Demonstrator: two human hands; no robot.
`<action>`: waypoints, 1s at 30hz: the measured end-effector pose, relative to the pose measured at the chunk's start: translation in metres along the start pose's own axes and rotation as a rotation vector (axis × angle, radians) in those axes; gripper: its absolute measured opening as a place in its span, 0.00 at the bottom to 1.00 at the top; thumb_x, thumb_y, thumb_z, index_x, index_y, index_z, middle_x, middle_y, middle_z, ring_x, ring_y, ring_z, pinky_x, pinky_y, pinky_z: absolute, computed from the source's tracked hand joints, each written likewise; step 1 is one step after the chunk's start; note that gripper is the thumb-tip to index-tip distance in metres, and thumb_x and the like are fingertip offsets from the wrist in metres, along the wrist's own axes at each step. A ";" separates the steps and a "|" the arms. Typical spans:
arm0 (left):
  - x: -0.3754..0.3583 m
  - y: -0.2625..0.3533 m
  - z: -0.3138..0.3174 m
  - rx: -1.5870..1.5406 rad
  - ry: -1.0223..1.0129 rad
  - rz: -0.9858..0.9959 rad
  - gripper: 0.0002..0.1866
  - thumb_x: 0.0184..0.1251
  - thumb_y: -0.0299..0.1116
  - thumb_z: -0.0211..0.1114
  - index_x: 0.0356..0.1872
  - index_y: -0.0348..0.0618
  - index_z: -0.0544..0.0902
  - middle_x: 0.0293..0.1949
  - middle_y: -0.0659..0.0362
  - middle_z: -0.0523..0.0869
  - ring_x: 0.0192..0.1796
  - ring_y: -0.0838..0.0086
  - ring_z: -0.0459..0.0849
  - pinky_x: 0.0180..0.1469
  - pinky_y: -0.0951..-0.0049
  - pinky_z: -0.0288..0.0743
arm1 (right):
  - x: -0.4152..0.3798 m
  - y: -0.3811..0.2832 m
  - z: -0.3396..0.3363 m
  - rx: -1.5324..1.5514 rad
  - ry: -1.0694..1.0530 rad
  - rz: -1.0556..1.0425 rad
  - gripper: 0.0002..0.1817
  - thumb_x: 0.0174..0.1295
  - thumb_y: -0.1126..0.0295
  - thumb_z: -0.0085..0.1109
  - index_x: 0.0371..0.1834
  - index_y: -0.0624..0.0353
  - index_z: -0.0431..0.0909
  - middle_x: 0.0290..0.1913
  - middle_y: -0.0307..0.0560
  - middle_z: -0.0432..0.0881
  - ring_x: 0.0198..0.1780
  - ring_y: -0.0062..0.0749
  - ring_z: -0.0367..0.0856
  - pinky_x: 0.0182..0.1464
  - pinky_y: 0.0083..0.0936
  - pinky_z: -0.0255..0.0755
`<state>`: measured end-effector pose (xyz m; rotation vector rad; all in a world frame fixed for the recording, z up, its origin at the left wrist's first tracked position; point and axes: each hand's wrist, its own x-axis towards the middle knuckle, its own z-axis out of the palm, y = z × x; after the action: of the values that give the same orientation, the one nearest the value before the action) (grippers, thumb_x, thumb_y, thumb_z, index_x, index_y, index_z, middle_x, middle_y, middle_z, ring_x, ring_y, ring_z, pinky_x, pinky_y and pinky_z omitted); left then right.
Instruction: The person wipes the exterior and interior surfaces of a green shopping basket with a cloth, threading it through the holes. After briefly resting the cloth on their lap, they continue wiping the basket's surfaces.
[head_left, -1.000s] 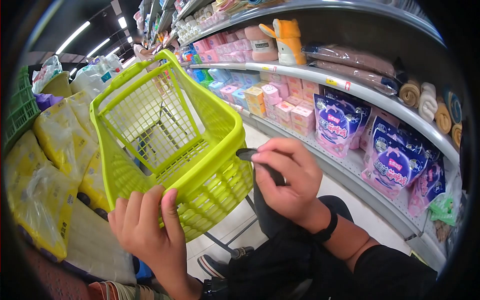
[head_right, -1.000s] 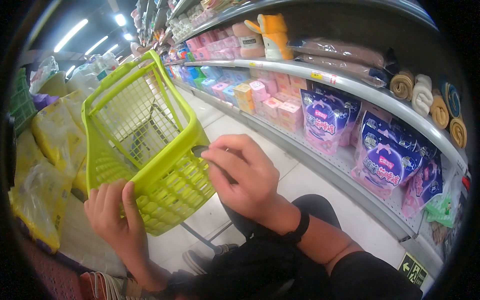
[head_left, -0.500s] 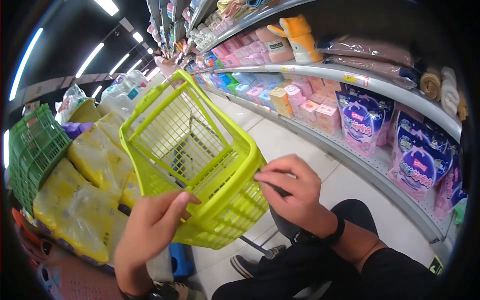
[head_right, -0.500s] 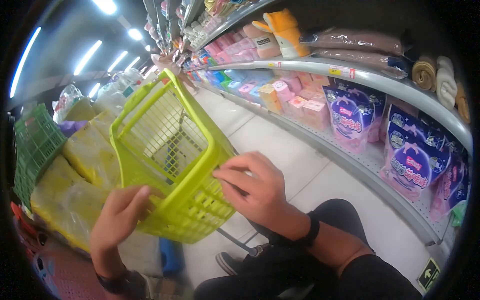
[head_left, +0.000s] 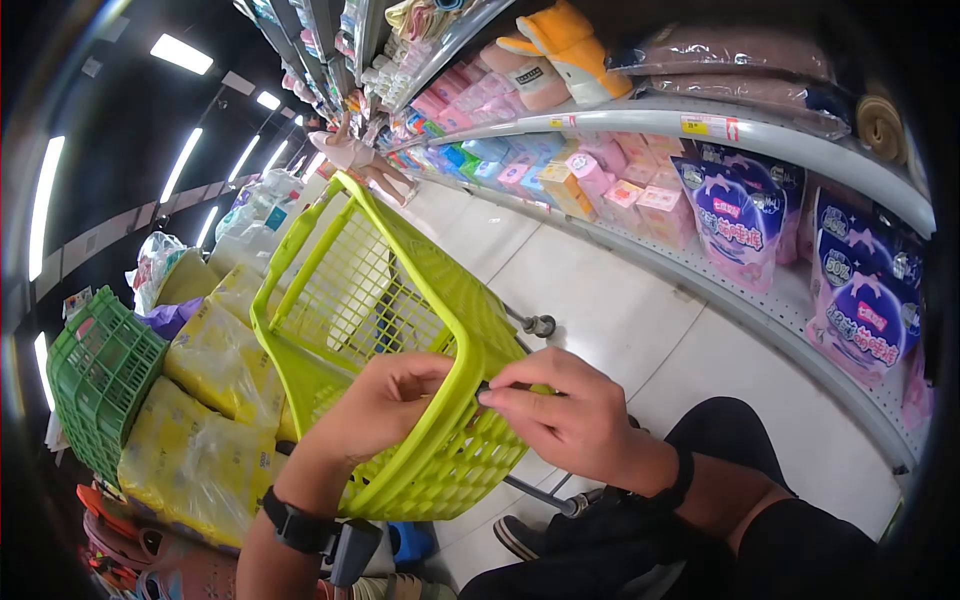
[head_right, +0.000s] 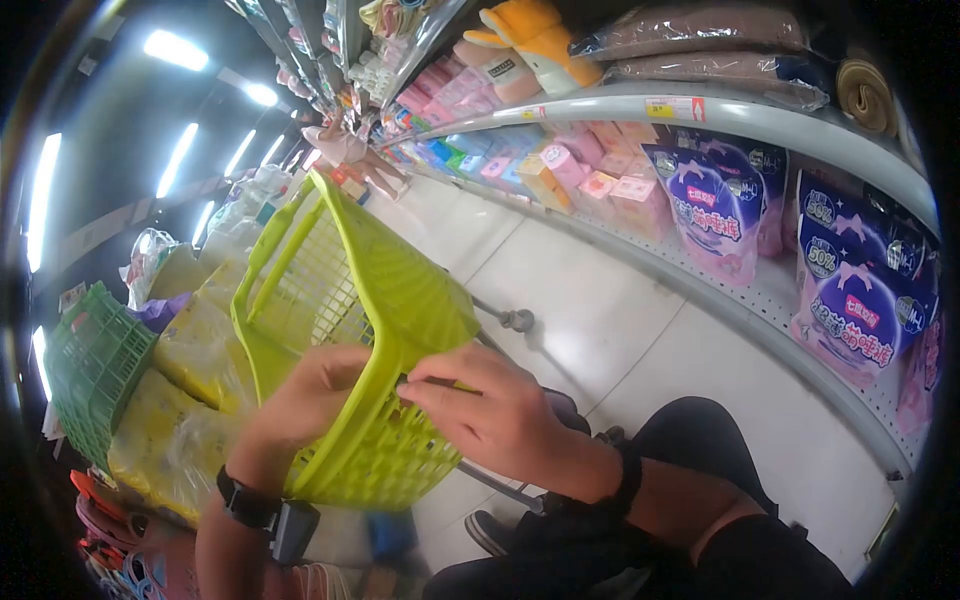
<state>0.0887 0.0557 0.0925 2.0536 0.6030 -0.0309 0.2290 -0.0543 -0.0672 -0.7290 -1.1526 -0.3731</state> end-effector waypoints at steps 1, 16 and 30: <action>0.001 -0.002 0.001 -0.007 0.012 -0.007 0.14 0.74 0.19 0.64 0.58 0.31 0.84 0.50 0.55 0.91 0.48 0.80 0.88 0.51 0.77 0.82 | 0.002 -0.001 0.000 0.001 0.004 0.013 0.17 0.50 0.88 0.71 0.43 0.60 0.90 0.44 0.46 0.86 0.37 0.37 0.85 0.38 0.28 0.79; 0.015 0.004 0.007 -0.044 0.109 -0.272 0.15 0.67 0.25 0.71 0.51 0.27 0.87 0.40 0.55 0.91 0.37 0.78 0.89 0.40 0.76 0.83 | 0.003 -0.020 -0.018 0.016 -0.214 0.437 0.26 0.57 0.69 0.79 0.54 0.59 0.73 0.40 0.50 0.83 0.36 0.38 0.88 0.38 0.28 0.82; 0.047 -0.038 -0.016 0.090 0.129 -0.243 0.16 0.68 0.33 0.68 0.51 0.33 0.88 0.40 0.55 0.91 0.41 0.75 0.89 0.44 0.69 0.82 | 0.003 -0.001 -0.038 -0.114 -0.566 0.596 0.34 0.60 0.53 0.75 0.63 0.62 0.75 0.41 0.60 0.89 0.39 0.53 0.90 0.43 0.40 0.80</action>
<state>0.1103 0.1032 0.0585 2.0687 0.9446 -0.0687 0.2561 -0.0811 -0.0724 -1.2828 -1.3718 0.2951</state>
